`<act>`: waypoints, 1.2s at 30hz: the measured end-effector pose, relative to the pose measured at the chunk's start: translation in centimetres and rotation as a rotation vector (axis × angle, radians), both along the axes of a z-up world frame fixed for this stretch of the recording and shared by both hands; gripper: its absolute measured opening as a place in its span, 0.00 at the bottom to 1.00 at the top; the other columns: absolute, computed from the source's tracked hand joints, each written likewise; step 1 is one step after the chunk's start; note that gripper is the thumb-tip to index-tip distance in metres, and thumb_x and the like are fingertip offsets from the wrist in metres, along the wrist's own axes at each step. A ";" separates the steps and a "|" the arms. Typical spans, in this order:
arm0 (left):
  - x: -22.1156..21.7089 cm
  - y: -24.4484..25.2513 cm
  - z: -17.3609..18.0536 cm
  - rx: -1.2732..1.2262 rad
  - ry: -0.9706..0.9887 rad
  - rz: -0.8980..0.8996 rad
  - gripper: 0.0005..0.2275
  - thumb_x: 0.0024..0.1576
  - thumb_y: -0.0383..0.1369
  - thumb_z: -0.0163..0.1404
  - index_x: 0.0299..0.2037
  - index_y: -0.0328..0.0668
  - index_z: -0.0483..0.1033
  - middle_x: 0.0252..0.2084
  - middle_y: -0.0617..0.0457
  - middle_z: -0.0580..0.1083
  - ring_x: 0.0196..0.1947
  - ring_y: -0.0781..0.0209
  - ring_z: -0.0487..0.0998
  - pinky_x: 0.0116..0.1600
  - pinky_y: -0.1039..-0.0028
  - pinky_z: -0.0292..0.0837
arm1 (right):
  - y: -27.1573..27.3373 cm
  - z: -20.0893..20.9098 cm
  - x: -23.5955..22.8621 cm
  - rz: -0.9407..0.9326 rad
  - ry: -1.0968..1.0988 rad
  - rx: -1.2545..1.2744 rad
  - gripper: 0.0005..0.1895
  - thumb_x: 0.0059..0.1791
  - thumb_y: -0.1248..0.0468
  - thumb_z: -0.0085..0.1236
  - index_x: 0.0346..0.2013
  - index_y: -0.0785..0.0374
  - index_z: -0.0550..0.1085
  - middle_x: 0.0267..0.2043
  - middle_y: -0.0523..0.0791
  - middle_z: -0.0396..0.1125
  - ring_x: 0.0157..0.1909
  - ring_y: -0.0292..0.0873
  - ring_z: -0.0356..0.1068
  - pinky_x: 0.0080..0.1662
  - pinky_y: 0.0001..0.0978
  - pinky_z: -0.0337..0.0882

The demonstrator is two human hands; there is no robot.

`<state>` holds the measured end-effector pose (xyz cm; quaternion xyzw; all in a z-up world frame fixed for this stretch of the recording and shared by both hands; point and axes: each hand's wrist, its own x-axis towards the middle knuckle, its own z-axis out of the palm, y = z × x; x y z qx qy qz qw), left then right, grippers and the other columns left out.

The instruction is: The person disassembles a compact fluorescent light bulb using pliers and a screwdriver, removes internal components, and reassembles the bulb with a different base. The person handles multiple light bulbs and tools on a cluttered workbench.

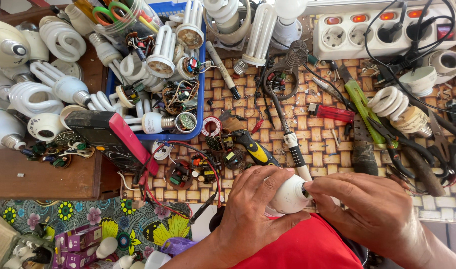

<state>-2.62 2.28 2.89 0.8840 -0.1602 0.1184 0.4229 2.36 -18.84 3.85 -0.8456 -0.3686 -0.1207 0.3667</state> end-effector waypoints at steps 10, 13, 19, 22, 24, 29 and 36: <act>0.0 0.0 -0.1 -0.003 0.015 0.013 0.25 0.56 0.48 0.57 0.56 0.39 0.71 0.50 0.45 0.75 0.49 0.46 0.77 0.59 0.57 0.70 | -0.8 -2.1 -0.7 -0.068 0.026 -0.004 0.06 0.47 0.63 0.61 0.38 0.59 0.79 0.34 0.40 0.78 0.34 0.37 0.80 0.37 0.29 0.75; -0.1 0.1 -0.2 0.000 0.006 0.020 0.25 0.55 0.48 0.58 0.56 0.39 0.71 0.50 0.45 0.75 0.49 0.47 0.77 0.59 0.57 0.70 | -1.2 -3.0 -1.2 -0.162 0.040 -0.045 0.05 0.47 0.60 0.63 0.38 0.54 0.80 0.36 0.37 0.78 0.35 0.34 0.79 0.36 0.27 0.73; -0.1 0.2 -0.1 0.013 -0.020 0.044 0.26 0.54 0.47 0.61 0.56 0.39 0.72 0.50 0.44 0.75 0.49 0.46 0.77 0.59 0.57 0.71 | -1.2 -3.2 -1.4 -0.222 0.155 -0.053 0.05 0.47 0.60 0.62 0.37 0.48 0.79 0.37 0.31 0.79 0.36 0.27 0.79 0.35 0.19 0.70; -0.1 0.1 -0.3 0.041 -0.051 0.060 0.26 0.54 0.47 0.62 0.56 0.38 0.72 0.50 0.44 0.75 0.49 0.46 0.77 0.60 0.55 0.71 | -0.8 -2.8 -1.2 -0.180 0.174 0.014 0.04 0.46 0.62 0.63 0.36 0.52 0.80 0.36 0.34 0.79 0.37 0.28 0.80 0.38 0.18 0.72; 0.0 0.0 -0.5 0.059 -0.075 0.068 0.27 0.53 0.48 0.63 0.56 0.39 0.73 0.50 0.44 0.76 0.49 0.45 0.77 0.60 0.54 0.71 | -0.7 -2.7 -1.2 -0.166 0.173 0.043 0.04 0.46 0.63 0.63 0.35 0.54 0.80 0.35 0.35 0.79 0.36 0.28 0.80 0.39 0.18 0.73; 0.0 0.0 -0.7 0.086 -0.122 0.082 0.26 0.55 0.47 0.63 0.57 0.41 0.72 0.51 0.46 0.75 0.50 0.47 0.77 0.61 0.53 0.71 | -0.7 -2.5 -1.3 -0.207 0.215 0.022 0.03 0.47 0.60 0.61 0.35 0.50 0.78 0.36 0.32 0.79 0.35 0.24 0.79 0.36 0.14 0.69; 0.1 -0.2 -0.7 0.106 -0.105 0.074 0.26 0.55 0.47 0.63 0.58 0.42 0.71 0.52 0.46 0.74 0.52 0.46 0.76 0.63 0.53 0.70 | -1.2 -3.4 -1.4 -0.229 0.242 0.004 0.03 0.48 0.58 0.57 0.34 0.49 0.77 0.36 0.30 0.78 0.35 0.24 0.78 0.34 0.16 0.68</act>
